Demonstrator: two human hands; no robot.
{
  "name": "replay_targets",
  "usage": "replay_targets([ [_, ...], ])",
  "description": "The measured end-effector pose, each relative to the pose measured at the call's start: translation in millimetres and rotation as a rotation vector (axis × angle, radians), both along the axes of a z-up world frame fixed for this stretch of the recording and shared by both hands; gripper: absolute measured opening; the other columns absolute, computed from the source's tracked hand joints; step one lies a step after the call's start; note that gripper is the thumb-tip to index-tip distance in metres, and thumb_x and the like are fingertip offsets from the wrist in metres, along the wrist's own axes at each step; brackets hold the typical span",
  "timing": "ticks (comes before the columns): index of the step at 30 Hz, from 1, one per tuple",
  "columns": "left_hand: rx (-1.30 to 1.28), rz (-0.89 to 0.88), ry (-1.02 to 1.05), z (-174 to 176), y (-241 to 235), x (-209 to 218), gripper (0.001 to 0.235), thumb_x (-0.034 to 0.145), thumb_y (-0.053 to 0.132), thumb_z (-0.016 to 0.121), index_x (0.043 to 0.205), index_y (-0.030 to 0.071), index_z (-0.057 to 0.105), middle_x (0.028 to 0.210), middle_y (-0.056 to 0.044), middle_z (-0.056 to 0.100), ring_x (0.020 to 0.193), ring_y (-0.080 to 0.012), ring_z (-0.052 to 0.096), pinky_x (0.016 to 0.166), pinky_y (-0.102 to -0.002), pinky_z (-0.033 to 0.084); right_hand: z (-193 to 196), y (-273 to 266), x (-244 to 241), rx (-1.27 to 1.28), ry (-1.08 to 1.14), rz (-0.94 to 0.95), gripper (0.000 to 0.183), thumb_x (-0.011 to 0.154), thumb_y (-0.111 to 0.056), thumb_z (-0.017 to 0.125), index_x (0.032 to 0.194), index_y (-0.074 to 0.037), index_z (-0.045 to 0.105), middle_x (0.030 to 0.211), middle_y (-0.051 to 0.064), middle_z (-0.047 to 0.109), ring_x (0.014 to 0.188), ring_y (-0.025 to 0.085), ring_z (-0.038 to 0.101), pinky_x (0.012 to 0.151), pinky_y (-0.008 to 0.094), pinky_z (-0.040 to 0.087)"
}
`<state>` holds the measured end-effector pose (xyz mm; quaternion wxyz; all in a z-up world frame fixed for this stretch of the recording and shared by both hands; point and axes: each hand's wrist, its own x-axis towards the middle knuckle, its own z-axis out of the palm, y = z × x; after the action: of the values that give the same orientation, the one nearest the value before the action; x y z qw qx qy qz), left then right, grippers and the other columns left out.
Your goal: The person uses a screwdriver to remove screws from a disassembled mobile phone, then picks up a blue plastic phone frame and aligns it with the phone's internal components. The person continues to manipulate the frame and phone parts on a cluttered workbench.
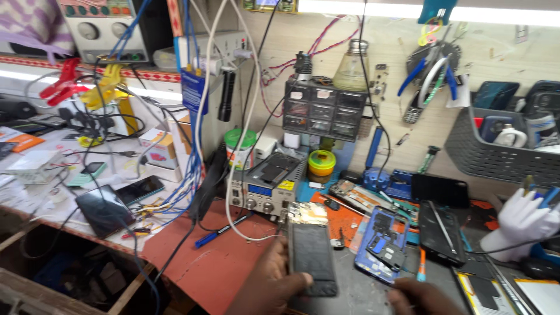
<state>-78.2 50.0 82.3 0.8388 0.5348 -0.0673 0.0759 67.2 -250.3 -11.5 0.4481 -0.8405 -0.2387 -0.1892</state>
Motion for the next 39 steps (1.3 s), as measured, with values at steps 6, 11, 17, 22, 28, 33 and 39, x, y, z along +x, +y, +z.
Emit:
replay_targets([
  [6, -0.207, -0.050, 0.227, 3, -26, 24, 0.067, 0.070, -0.006, 0.060, 0.136, 0.000, 0.048, 0.108, -0.015, 0.071, 0.095, -0.0241, 0.072, 0.085, -0.039, 0.061, 3, -65, -5, 0.018, 0.119, -0.342, 0.025, 0.086, -0.025, 0.082, 0.103, -0.007, 0.080, 0.075, 0.009, 0.074, 0.063, 0.019, 0.068, 0.060, 0.034, 0.060],
  [11, -0.083, 0.087, 0.204, 37, -25, 38, 0.048, 0.077, 0.000, 0.065, 0.124, -0.005, 0.063, 0.101, -0.010, 0.076, 0.089, -0.0193, 0.072, 0.082, -0.033, 0.059, 48, -50, -34, -0.266, 0.464, -0.226, 0.019, 0.086, -0.030, 0.081, 0.097, -0.014, 0.083, 0.075, 0.003, 0.080, 0.072, 0.010, 0.074, 0.071, 0.026, 0.061],
  [17, 0.076, 0.228, 0.227, 75, -34, 100, 0.032, 0.079, 0.000, 0.063, 0.111, -0.005, 0.059, 0.092, -0.014, 0.072, 0.074, -0.0221, 0.070, 0.067, -0.038, 0.059, 66, -34, -85, -0.051, 0.173, -0.328, 0.017, 0.075, -0.026, 0.088, 0.085, -0.014, 0.082, 0.068, 0.003, 0.078, 0.060, 0.012, 0.074, 0.056, 0.027, 0.061],
  [22, 0.231, 0.387, 0.150, 70, -46, 148, 0.027, 0.080, 0.003, 0.063, 0.104, -0.007, 0.064, 0.094, -0.015, 0.074, 0.074, -0.0191, 0.070, 0.067, -0.035, 0.058, 71, -28, -88, -0.067, 0.175, -0.317, 0.015, 0.078, -0.026, 0.087, 0.086, -0.014, 0.081, 0.069, 0.002, 0.076, 0.055, 0.010, 0.077, 0.052, 0.027, 0.059],
  [28, 0.284, 0.371, -0.041, 46, -40, 184, 0.031, 0.076, 0.003, 0.064, 0.106, -0.005, 0.064, 0.097, -0.014, 0.074, 0.080, -0.0177, 0.071, 0.072, -0.033, 0.058, 105, -95, -52, -0.320, 0.621, -0.004, 0.024, 0.089, -0.028, 0.070, 0.108, -0.018, 0.080, 0.080, 0.003, 0.077, 0.069, 0.009, 0.068, 0.062, 0.031, 0.059],
  [33, 0.085, 0.255, -0.071, 33, -13, 186, 0.034, 0.078, 0.002, 0.064, 0.111, -0.004, 0.061, 0.097, -0.012, 0.071, 0.084, -0.0182, 0.069, 0.076, -0.033, 0.058, 92, -189, 15, -0.684, 0.612, -0.796, 0.045, 0.085, -0.038, 0.078, 0.122, -0.012, 0.077, 0.094, 0.010, 0.075, 0.080, 0.018, 0.072, 0.078, 0.032, 0.061],
  [39, -0.066, 0.155, -0.079, 48, -2, 177, 0.038, 0.078, 0.001, 0.061, 0.116, -0.003, 0.058, 0.102, -0.013, 0.071, 0.086, -0.0185, 0.070, 0.080, -0.032, 0.058, 76, -195, 83, -0.988, 0.852, -0.743, 0.044, 0.086, -0.036, 0.078, 0.122, -0.011, 0.076, 0.093, 0.009, 0.075, 0.079, 0.017, 0.073, 0.077, 0.032, 0.061],
])
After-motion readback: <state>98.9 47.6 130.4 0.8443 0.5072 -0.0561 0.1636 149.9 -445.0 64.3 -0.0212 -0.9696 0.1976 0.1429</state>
